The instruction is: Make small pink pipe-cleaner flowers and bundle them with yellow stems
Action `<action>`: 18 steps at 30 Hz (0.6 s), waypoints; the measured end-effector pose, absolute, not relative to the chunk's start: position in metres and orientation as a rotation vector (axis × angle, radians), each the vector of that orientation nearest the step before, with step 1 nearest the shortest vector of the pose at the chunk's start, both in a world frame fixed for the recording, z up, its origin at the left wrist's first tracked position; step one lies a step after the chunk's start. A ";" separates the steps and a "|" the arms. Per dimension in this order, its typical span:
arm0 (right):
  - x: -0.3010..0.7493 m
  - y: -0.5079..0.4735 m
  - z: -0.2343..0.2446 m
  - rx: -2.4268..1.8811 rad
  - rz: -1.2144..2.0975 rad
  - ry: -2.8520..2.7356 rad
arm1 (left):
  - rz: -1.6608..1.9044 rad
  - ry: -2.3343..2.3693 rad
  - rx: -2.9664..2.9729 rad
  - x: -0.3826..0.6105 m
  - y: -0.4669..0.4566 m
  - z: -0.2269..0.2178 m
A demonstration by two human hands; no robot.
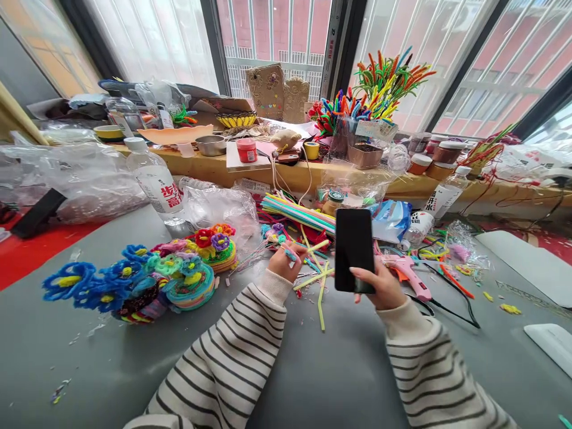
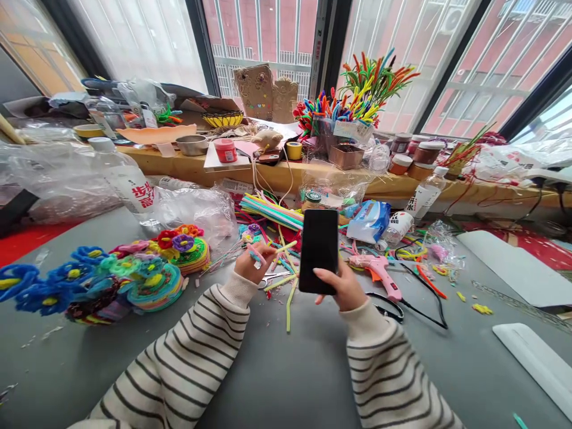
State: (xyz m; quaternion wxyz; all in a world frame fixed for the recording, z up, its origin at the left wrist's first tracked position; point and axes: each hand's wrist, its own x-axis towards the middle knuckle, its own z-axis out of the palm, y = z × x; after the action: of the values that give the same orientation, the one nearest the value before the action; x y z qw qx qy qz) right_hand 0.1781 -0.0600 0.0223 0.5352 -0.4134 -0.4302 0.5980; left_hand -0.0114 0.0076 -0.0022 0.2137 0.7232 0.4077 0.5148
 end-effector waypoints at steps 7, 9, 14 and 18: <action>0.144 -0.055 0.003 -0.822 1.691 -1.077 | 1.328 0.852 1.117 -0.010 0.011 0.006; 0.143 -0.057 0.000 -0.809 1.734 -1.101 | 1.272 0.747 0.935 -0.007 0.010 0.006; 0.140 -0.060 -0.002 -0.753 1.785 -1.044 | 1.186 0.695 0.878 -0.003 0.007 0.005; 0.140 -0.058 0.000 -0.730 1.924 -0.898 | 1.191 0.768 0.956 -0.003 0.005 0.004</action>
State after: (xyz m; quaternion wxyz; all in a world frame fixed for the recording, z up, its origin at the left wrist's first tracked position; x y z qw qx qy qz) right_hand 0.1403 -0.0583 -0.0003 0.4332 -0.2932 -0.3604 0.7723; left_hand -0.0033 0.0051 0.0035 0.6564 0.4217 0.3390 0.5258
